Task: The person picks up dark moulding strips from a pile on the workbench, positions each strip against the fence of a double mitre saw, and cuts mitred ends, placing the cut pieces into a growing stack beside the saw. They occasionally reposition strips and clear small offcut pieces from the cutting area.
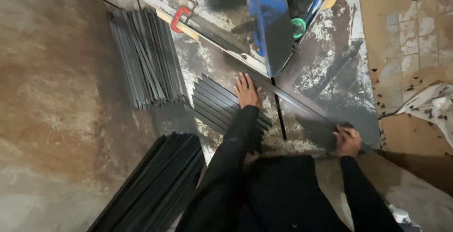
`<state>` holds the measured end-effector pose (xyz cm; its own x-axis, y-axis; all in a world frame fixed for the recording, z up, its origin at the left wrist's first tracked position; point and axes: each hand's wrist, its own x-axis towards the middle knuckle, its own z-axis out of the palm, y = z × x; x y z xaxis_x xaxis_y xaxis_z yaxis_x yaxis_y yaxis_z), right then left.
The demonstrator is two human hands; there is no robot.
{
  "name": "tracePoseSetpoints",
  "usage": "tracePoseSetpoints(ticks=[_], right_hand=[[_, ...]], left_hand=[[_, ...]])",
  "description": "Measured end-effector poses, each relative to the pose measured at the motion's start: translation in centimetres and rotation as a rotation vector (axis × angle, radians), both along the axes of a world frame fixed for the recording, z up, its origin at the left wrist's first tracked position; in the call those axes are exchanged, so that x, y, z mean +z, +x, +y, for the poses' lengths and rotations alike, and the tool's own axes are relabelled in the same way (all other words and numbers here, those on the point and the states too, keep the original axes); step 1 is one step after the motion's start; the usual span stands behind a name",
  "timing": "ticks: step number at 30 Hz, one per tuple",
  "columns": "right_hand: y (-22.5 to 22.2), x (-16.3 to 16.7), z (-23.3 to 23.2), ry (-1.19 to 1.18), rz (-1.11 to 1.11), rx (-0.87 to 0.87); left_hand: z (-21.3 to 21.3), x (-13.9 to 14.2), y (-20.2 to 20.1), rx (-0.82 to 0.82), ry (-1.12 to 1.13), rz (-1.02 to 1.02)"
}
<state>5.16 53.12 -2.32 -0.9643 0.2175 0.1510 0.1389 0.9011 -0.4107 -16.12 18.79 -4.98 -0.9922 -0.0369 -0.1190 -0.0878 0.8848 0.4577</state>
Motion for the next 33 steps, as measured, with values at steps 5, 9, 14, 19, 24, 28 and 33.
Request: tracePoseSetpoints(ticks=[5, 9, 14, 19, 24, 28, 33], right_hand=[[-4.7, -3.1, -2.7, -0.123, 0.062, 0.071], [-6.3, -4.5, -4.5, -0.178, 0.04, 0.087], [-6.9, -4.6, -4.8, -0.13, -0.009, 0.06], [-7.0, -4.7, -4.4, -0.1, 0.02, 0.104], [-4.9, -4.1, -2.3, -0.095, 0.029, 0.136], [-0.7, -1.8, 1.0, -0.082, 0.061, 0.048], [1.3, -2.0, 3.0, -0.002, 0.009, -0.012]], left_hand=[[-1.8, 1.2, -5.9, 0.181, -0.026, -0.011], [-4.1, 1.7, -8.6, 0.202, -0.124, -0.056], [-4.6, 1.8, -8.8, 0.201, -0.139, -0.104], [-4.1, 2.0, -8.8, 0.174, -0.159, -0.188], [-3.8, 0.9, -8.4, 0.194, -0.227, -0.175], [-3.8, 0.1, -8.6, 0.206, -0.224, -0.14], [-3.7, 0.3, -8.9, 0.222, -0.223, -0.197]])
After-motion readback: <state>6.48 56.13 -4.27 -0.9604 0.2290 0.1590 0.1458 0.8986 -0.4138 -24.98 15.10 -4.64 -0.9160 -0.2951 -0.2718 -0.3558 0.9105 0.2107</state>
